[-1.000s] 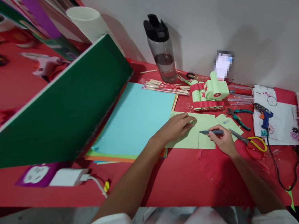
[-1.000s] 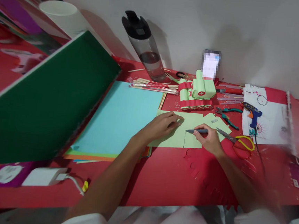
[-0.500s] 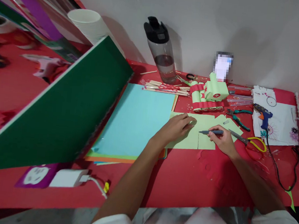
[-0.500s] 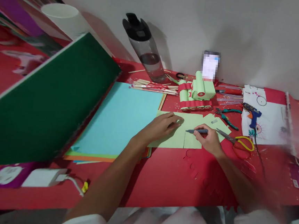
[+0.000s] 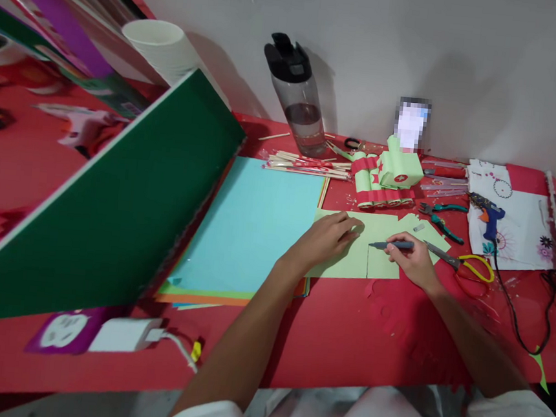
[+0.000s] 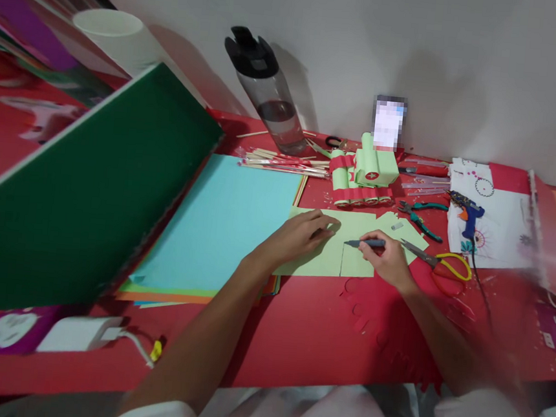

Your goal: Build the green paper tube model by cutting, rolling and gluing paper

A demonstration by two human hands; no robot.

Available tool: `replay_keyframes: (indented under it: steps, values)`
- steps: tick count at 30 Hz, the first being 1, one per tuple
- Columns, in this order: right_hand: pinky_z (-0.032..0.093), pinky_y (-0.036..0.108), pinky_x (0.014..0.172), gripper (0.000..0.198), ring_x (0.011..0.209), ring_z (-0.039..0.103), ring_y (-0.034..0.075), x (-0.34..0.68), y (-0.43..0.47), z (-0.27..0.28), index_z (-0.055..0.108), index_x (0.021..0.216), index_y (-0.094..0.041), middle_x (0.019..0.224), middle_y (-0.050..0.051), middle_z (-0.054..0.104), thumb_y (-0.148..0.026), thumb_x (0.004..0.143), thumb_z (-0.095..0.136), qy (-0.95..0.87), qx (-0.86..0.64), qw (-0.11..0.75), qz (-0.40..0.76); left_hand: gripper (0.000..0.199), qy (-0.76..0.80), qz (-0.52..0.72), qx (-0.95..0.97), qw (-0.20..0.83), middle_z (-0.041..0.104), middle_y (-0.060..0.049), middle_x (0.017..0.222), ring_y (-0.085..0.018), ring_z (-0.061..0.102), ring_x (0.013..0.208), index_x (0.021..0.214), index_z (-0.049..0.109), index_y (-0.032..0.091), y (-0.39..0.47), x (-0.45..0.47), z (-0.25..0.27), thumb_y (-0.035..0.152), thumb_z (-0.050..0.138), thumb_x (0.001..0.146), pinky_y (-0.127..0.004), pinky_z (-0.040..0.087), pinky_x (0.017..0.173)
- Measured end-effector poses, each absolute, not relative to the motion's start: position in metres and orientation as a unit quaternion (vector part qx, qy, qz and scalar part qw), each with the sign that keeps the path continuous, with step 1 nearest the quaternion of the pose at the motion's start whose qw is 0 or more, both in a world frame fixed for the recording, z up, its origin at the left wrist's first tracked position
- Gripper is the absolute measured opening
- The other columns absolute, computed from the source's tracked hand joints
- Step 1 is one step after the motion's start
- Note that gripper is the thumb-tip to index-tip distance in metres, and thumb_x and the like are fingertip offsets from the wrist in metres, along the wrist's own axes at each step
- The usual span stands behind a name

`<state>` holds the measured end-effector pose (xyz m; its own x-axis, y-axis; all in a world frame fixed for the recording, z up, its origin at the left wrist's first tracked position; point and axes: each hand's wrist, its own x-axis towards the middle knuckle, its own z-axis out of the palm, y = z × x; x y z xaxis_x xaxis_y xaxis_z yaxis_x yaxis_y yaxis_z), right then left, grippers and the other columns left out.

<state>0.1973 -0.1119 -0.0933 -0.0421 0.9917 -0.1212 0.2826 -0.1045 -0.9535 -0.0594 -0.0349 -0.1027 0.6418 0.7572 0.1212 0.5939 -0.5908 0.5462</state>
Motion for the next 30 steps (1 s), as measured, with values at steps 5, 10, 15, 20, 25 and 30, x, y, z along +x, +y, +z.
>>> replay_keyframes:
  steps: [5, 10, 15, 20, 25, 30]
  values:
    - [0.063, 0.034, 0.077, 0.031, 0.075, 0.076, 0.019, 0.1959, -0.1108, -0.092, 0.072, 0.108, -0.022, 0.094, 0.006, 0.079, -0.048, 0.091, 0.072, -0.532, -0.584, 0.387, 0.475, 0.031, 0.385, 0.178, 0.874, 0.238, 0.067, -0.011, 0.105, -0.025, 0.064, 0.094, 0.127, 0.066, 0.02, -0.0353, -0.0592, -0.1013, 0.033, 0.045, 0.107, -0.037, 0.049, 0.08]
    - [0.063, 0.034, 0.078, 0.031, 0.076, 0.076, 0.019, 0.1964, -0.1109, -0.0925, 0.072, 0.11, -0.022, 0.096, 0.007, 0.08, -0.047, 0.092, 0.072, -0.532, -0.58, 0.388, 0.479, 0.032, 0.39, 0.17, 0.872, 0.243, 0.067, -0.011, 0.106, -0.025, 0.064, 0.093, 0.127, 0.066, 0.019, -0.0356, -0.0589, -0.1, 0.032, 0.046, 0.107, -0.038, 0.049, 0.081]
    - [0.064, 0.033, 0.076, 0.026, 0.073, 0.075, 0.018, 0.1962, -0.1113, -0.0922, 0.072, 0.104, -0.021, 0.089, 0.006, 0.079, -0.044, 0.091, 0.072, -0.524, -0.578, 0.388, 0.491, 0.032, 0.387, 0.172, 0.872, 0.246, 0.067, -0.012, 0.105, -0.026, 0.064, 0.094, 0.127, 0.066, 0.019, -0.0358, -0.059, -0.0992, 0.032, 0.045, 0.107, -0.039, 0.05, 0.081]
    - [0.064, 0.034, 0.077, 0.03, 0.075, 0.075, 0.018, 0.1957, -0.1104, -0.0927, 0.072, 0.106, -0.021, 0.092, 0.006, 0.079, -0.046, 0.09, 0.072, -0.521, -0.581, 0.397, 0.483, 0.032, 0.386, 0.172, 0.871, 0.25, 0.067, -0.012, 0.106, -0.026, 0.064, 0.094, 0.127, 0.066, 0.02, -0.0361, -0.0589, -0.0975, 0.032, 0.045, 0.106, -0.039, 0.05, 0.081]
    - [0.063, 0.033, 0.074, 0.027, 0.076, 0.076, 0.019, 0.1967, -0.1105, -0.0936, 0.073, 0.102, -0.021, 0.087, 0.006, 0.079, -0.045, 0.09, 0.072, -0.529, -0.578, 0.383, 0.489, 0.031, 0.387, 0.172, 0.873, 0.244, 0.067, -0.012, 0.106, -0.026, 0.063, 0.093, 0.126, 0.066, 0.02, -0.0359, -0.059, -0.0987, 0.033, 0.045, 0.107, -0.038, 0.049, 0.08]
    - [0.063, 0.034, 0.076, 0.028, 0.073, 0.075, 0.018, 0.1959, -0.1102, -0.0924, 0.072, 0.106, -0.021, 0.091, 0.006, 0.079, -0.044, 0.091, 0.071, -0.521, -0.584, 0.392, 0.483, 0.031, 0.387, 0.169, 0.874, 0.241, 0.067, -0.012, 0.108, -0.026, 0.064, 0.095, 0.127, 0.066, 0.02, -0.0355, -0.0591, -0.1002, 0.032, 0.045, 0.107, -0.038, 0.049, 0.081]
